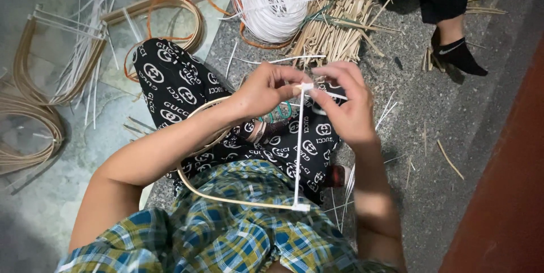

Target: Weaving and assembling a bamboo or rattan furniture frame using white plastic strips.

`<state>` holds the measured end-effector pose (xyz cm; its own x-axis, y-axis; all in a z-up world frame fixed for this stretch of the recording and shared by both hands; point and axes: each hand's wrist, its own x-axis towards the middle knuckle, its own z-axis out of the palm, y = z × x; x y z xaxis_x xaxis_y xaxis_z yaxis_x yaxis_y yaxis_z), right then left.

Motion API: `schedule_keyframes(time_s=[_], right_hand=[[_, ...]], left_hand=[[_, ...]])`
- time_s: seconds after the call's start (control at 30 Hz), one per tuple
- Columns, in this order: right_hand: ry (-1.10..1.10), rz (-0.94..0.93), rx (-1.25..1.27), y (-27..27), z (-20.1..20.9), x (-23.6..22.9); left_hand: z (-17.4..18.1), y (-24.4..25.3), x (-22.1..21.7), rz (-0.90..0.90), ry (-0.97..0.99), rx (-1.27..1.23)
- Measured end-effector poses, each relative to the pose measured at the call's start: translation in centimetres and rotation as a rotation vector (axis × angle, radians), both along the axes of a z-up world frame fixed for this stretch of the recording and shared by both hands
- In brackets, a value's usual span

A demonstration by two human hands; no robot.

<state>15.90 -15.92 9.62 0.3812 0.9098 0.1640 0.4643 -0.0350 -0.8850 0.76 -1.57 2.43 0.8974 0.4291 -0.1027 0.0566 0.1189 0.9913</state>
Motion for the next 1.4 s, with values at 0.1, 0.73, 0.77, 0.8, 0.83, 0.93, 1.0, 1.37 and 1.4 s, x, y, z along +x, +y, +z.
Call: schedule_keyframes(time_s=[0.1,0.73,0.77,0.8,0.83,0.93,1.0,1.37,1.4], right_hand=[[-0.207,0.178,0.044,-0.1,1.1,0.4],[0.524,0.349,0.466,-1.2,5.8,5.7],[0.407,0.312,0.459,-1.3,4.2,6.2],[0.406,0.329,0.458,-2.6,1.0,6.0],[0.353,0.259,0.265,-3.9,-2.2,5.7],[0.270,0.185,0.102,-5.5,-5.7,2.4],[0.245,0.144,0.129,-6.6,-6.0,-0.5],[0.250,-0.113,0.216,-10.6,-6.9,-2.5],[0.250,-0.113,0.216,-10.3,-6.6,-1.7]], left_hand=[[-1.1,0.1,0.3,-0.068,0.022,-0.149],[-3.5,-3.7,0.2,0.007,0.003,-0.008],[-3.3,-3.5,0.0,0.032,0.022,-0.290],[-4.2,-2.8,-0.4,0.047,0.015,-0.289],[-5.0,-2.3,-0.9,0.008,-0.006,-0.430],[-4.1,-2.2,-1.4,-0.036,-0.100,-0.681],[-2.7,-3.2,-1.6,-0.066,-0.157,-0.801],[0.2,-4.9,-3.0,-0.067,-0.076,-0.677],[0.6,-4.8,-3.0,-0.067,-0.076,-0.677]])
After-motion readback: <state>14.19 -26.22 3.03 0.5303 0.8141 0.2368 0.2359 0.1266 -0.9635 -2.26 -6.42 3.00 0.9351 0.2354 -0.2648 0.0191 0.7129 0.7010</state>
